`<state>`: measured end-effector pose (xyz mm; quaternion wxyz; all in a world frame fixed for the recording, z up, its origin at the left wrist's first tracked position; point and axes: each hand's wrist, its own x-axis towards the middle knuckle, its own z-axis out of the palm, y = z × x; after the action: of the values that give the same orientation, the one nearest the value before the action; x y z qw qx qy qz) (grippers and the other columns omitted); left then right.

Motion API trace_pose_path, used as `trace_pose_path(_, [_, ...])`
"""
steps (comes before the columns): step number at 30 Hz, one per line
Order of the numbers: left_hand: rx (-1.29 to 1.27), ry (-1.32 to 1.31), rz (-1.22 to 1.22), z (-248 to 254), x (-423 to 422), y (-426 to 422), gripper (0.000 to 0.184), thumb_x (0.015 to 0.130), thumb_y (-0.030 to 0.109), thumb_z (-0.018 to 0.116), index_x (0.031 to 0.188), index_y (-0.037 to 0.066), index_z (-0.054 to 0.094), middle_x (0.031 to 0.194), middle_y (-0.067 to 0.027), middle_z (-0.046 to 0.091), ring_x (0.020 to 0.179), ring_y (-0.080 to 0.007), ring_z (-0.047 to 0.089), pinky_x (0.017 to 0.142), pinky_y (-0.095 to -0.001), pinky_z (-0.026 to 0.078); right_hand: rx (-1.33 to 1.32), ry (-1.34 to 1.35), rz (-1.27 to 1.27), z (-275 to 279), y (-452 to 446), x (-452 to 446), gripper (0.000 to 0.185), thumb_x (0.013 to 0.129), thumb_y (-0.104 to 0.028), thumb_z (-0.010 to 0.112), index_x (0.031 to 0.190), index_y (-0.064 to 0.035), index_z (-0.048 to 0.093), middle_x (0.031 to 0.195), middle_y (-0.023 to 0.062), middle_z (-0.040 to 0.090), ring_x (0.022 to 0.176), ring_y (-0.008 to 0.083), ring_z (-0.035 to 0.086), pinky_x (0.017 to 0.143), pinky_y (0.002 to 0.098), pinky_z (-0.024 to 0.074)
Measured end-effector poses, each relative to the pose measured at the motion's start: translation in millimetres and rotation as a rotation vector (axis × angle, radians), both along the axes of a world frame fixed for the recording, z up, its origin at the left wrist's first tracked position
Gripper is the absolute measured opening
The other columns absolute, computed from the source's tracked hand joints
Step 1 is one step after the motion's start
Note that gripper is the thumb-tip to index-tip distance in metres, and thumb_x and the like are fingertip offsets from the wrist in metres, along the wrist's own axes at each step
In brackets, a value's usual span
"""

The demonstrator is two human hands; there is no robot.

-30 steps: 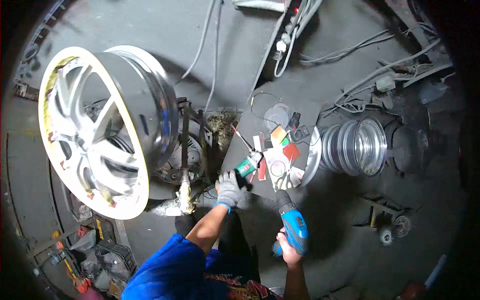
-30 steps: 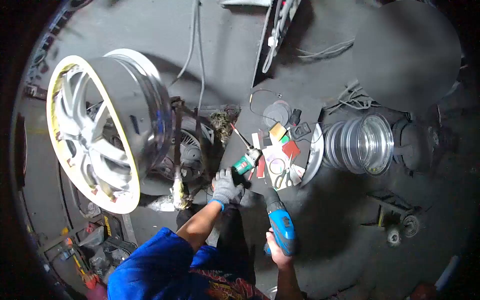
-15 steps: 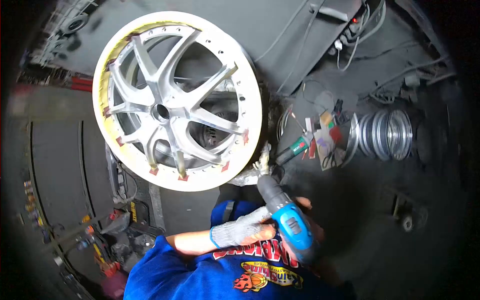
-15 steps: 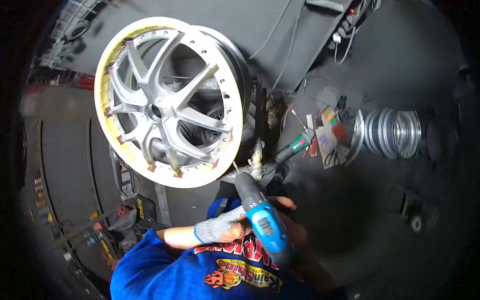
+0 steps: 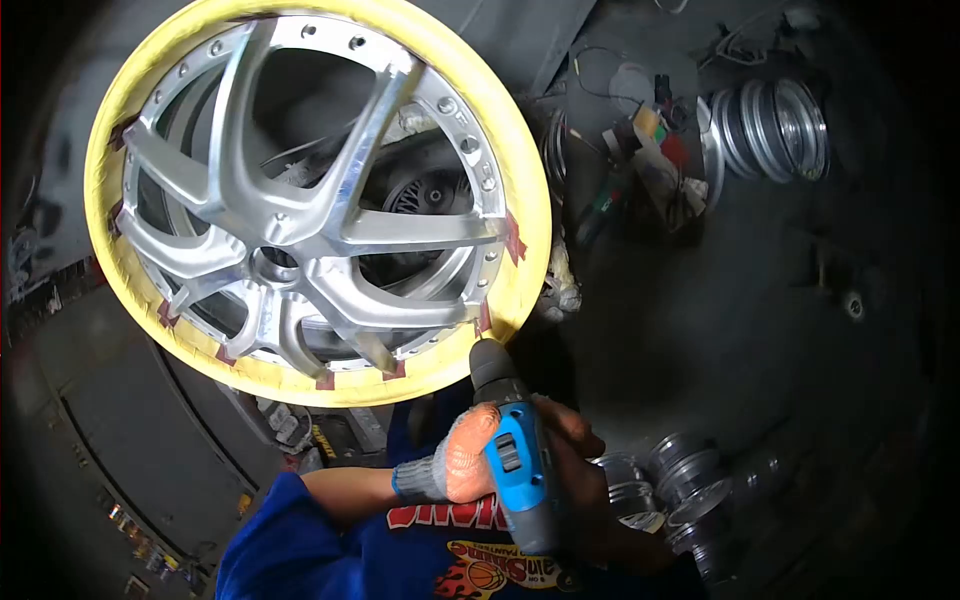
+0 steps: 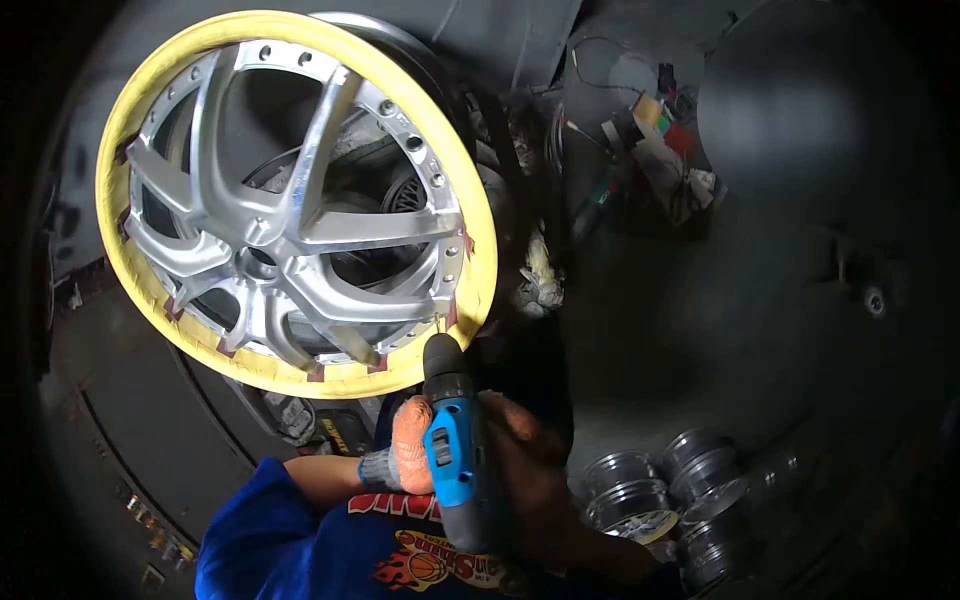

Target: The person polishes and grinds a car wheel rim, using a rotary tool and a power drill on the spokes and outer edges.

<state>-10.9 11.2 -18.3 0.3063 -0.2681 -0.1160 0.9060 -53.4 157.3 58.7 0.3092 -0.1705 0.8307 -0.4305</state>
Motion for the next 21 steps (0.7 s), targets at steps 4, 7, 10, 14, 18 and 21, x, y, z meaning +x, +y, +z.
trace_pose_path(4, [-0.251, 0.367, -0.25, -12.6, 0.5, -38.7, 0.043, 0.086, 0.024, 0.068, 0.114, -0.005, 0.056, 0.112, -0.0193, 0.063, 0.097, -0.0249, 0.064, 0.087, -0.0408, 0.054, -0.009, -0.026, 0.007, -3.3, -4.0, 2.7, 0.041, 0.085, -0.005, 0.057, 0.12, 0.0164, 0.053, 0.121, 0.0294, 0.056, 0.111, 0.0391, 0.059, 0.094, 0.0428, 0.0491])
trace_pose_path(7, [-0.286, 0.382, -0.261, -15.6, 13.7, -38.4, 0.043, 0.086, 0.024, 0.068, 0.115, -0.005, 0.056, 0.111, -0.0191, 0.063, 0.097, -0.0247, 0.064, 0.087, -0.0406, 0.054, 0.039, 0.086, 0.082, -7.3, -6.5, 7.4, 0.042, 0.084, -0.001, 0.055, 0.119, 0.0207, 0.05, 0.121, 0.0346, 0.055, 0.111, 0.0435, 0.059, 0.094, 0.0445, 0.0494])
trace_pose_path(10, [-0.251, 0.277, -0.235, -16.0, 20.9, -36.3, 0.043, 0.085, 0.024, 0.069, 0.115, -0.005, 0.056, 0.111, -0.0189, 0.063, 0.096, -0.0246, 0.064, 0.086, -0.0403, 0.054, 0.144, 0.176, 0.216, -7.7, -7.8, 10.0, 0.05, 0.082, -0.003, 0.057, 0.122, 0.024, 0.045, 0.118, 0.0394, 0.053, 0.107, 0.0486, 0.059, 0.094, 0.0493, 0.0473])
trace_pose_path(14, [-0.256, 0.202, -0.204, -14.6, 16.2, -37.0, 0.044, 0.085, 0.024, 0.07, 0.115, -0.005, 0.056, 0.11, -0.0185, 0.063, 0.096, -0.0244, 0.064, 0.085, -0.04, 0.054, 0.101, 0.096, 0.108, -8.7, -18.1, 6.7, 0.058, 0.08, -0.009, 0.062, 0.124, 0.024, 0.043, 0.121, 0.0396, 0.052, 0.107, 0.0485, 0.058, 0.095, 0.0536, 0.044])
trace_pose_path(18, [-0.271, 0.131, -0.149, -18.5, 11.8, -33.3, 0.044, 0.084, 0.024, 0.07, 0.115, -0.005, 0.056, 0.109, -0.0182, 0.063, 0.095, -0.0242, 0.064, 0.084, -0.0396, 0.054, 0.098, 0.158, 0.134, -13.5, -20.3, 3.8, 0.046, 0.081, 0.001, 0.054, 0.119, 0.0237, 0.048, 0.108, 0.0401, 0.056, 0.097, 0.0466, 0.06, 0.086, 0.0477, 0.0502])
trace_pose_path(21, [-0.273, 0.107, -0.132, -21.0, 10.4, -31.1, 0.045, 0.083, 0.024, 0.071, 0.115, -0.004, 0.057, 0.108, -0.018, 0.063, 0.094, -0.024, 0.064, 0.084, -0.0394, 0.054, 0.113, 0.074, 0.132, -14.4, -22.1, 3.9, 0.045, 0.081, 0.001, 0.054, 0.119, 0.0234, 0.048, 0.108, 0.0392, 0.056, 0.097, 0.0463, 0.06, 0.088, 0.047, 0.0496])
